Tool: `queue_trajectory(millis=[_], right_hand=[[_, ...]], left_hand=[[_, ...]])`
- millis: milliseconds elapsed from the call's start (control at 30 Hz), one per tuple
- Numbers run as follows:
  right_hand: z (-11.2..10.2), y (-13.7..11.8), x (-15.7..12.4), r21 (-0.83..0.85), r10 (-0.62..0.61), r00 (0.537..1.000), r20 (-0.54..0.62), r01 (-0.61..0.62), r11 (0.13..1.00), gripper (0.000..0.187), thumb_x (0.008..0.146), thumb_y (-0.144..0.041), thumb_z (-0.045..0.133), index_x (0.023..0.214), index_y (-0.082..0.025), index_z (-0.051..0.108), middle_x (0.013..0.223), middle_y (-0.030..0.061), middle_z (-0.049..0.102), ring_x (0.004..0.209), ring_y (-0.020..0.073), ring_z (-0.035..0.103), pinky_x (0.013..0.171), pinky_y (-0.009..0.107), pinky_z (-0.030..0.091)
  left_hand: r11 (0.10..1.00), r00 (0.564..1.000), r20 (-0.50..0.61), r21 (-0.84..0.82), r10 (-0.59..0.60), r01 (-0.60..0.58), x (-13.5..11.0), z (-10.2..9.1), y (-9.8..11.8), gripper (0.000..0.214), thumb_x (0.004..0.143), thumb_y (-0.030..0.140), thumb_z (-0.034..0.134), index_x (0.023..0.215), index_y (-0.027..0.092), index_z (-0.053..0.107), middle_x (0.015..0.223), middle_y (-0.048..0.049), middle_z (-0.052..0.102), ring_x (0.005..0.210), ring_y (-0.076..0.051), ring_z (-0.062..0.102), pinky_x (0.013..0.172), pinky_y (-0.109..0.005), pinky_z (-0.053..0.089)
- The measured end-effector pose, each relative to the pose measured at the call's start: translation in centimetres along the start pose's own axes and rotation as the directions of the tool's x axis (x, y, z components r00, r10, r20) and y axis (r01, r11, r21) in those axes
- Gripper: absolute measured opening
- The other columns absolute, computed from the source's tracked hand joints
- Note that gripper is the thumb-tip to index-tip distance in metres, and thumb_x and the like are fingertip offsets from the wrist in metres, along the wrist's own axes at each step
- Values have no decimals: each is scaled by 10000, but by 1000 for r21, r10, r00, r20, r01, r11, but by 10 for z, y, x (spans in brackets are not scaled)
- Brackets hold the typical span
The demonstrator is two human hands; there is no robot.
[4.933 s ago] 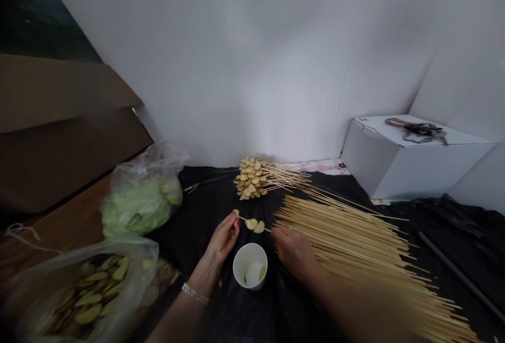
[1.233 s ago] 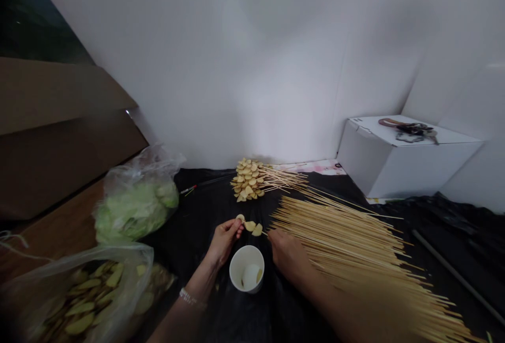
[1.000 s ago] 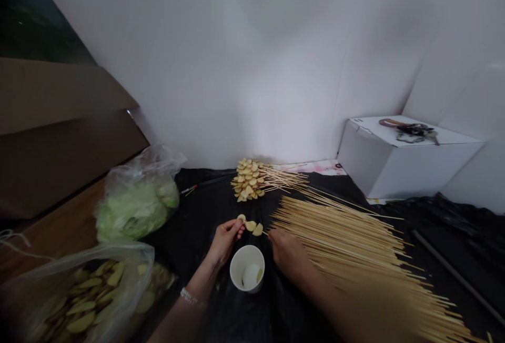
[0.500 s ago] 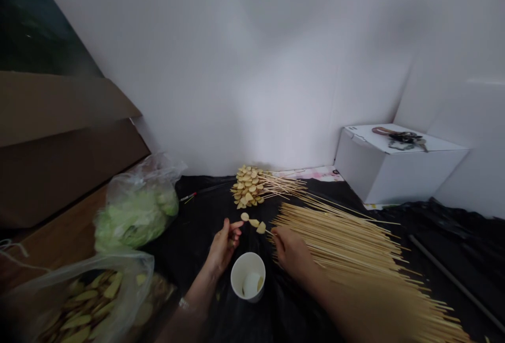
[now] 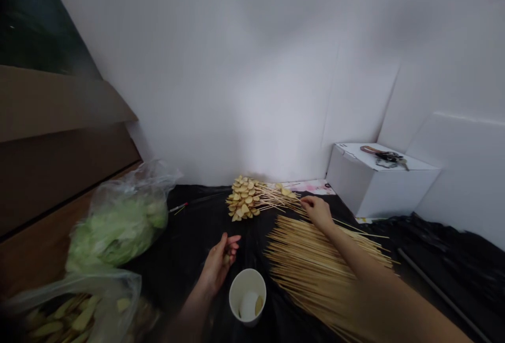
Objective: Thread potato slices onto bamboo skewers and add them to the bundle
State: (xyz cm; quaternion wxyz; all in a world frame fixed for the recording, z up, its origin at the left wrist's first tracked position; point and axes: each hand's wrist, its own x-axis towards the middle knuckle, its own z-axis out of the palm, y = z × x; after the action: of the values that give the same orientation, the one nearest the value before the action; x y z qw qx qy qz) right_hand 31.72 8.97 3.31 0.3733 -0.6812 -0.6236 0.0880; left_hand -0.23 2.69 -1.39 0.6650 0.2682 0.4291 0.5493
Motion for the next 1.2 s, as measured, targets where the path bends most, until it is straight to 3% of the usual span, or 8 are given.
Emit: queue_trajectory(millis=[300, 433, 533, 700, 867, 1000, 1200], right_hand=[[83, -78, 76, 2, -155, 988, 27, 155, 988, 245, 837, -234, 498, 890, -213, 737, 914, 28, 733, 865, 174, 637, 785, 258, 439], [108, -94, 88, -44, -177, 983, 40, 179, 983, 243, 830, -204, 508, 884, -210, 745, 923, 46, 729, 872, 172, 623, 790, 249, 423], [113, -98, 87, -87, -173, 984, 34, 175, 981, 239, 828, -220, 518, 890, -192, 747, 928, 87, 715, 898, 196, 601, 803, 273, 413], [84, -87, 75, -102, -193, 981, 1, 192, 976, 296, 851, -295, 517, 1036, -156, 702, 1052, 127, 668, 1012, 222, 543, 885, 309, 373], [27, -41, 35, -52, -178, 979, 96, 184, 982, 248, 835, -250, 498, 858, -185, 736, 882, 44, 715, 840, 174, 603, 789, 260, 412], [-9, -6, -8, -34, -81, 990, 113, 86, 996, 247, 822, -275, 507, 874, -205, 738, 860, 30, 729, 785, 186, 626, 727, 271, 437], [-14, -3, -49, 23, -86, 981, 172, 83, 996, 226, 800, -256, 526, 837, -202, 743, 841, 29, 733, 766, 175, 640, 707, 256, 452]], left_hand=[[999, 1000, 4, -24, -21, 21, 9, -8, -7, 478, 637, 542, 734, 823, 101, 750, 650, -37, 589, 534, -55, 473, 499, -172, 348], [1000, 1000, 0, -7, -10, 10, 7, -7, -6, 496, 624, 557, 735, 817, 101, 751, 656, -44, 590, 553, -71, 486, 519, -187, 362], [999, 1000, -7, -40, -25, 24, 6, -7, -5, 478, 629, 540, 741, 815, 99, 750, 652, -43, 593, 535, -63, 479, 504, -179, 364], [984, 995, -24, -157, -92, 87, 8, -7, -2, 315, 773, 396, 676, 831, 94, 742, 659, -44, 605, 530, -47, 509, 489, -142, 395], [976, 992, -34, -185, -120, 112, 5, -3, 6, 254, 876, 279, 559, 871, 89, 728, 677, -49, 616, 537, -46, 535, 490, -133, 441], [978, 993, -7, -174, -117, 114, 4, 0, 10, 254, 897, 239, 521, 905, 74, 715, 682, -55, 617, 549, -55, 552, 492, -140, 462], [983, 995, -6, -149, -105, 102, 3, 2, 10, 250, 907, 204, 496, 929, 60, 699, 701, -59, 616, 555, -56, 553, 490, -141, 469]])
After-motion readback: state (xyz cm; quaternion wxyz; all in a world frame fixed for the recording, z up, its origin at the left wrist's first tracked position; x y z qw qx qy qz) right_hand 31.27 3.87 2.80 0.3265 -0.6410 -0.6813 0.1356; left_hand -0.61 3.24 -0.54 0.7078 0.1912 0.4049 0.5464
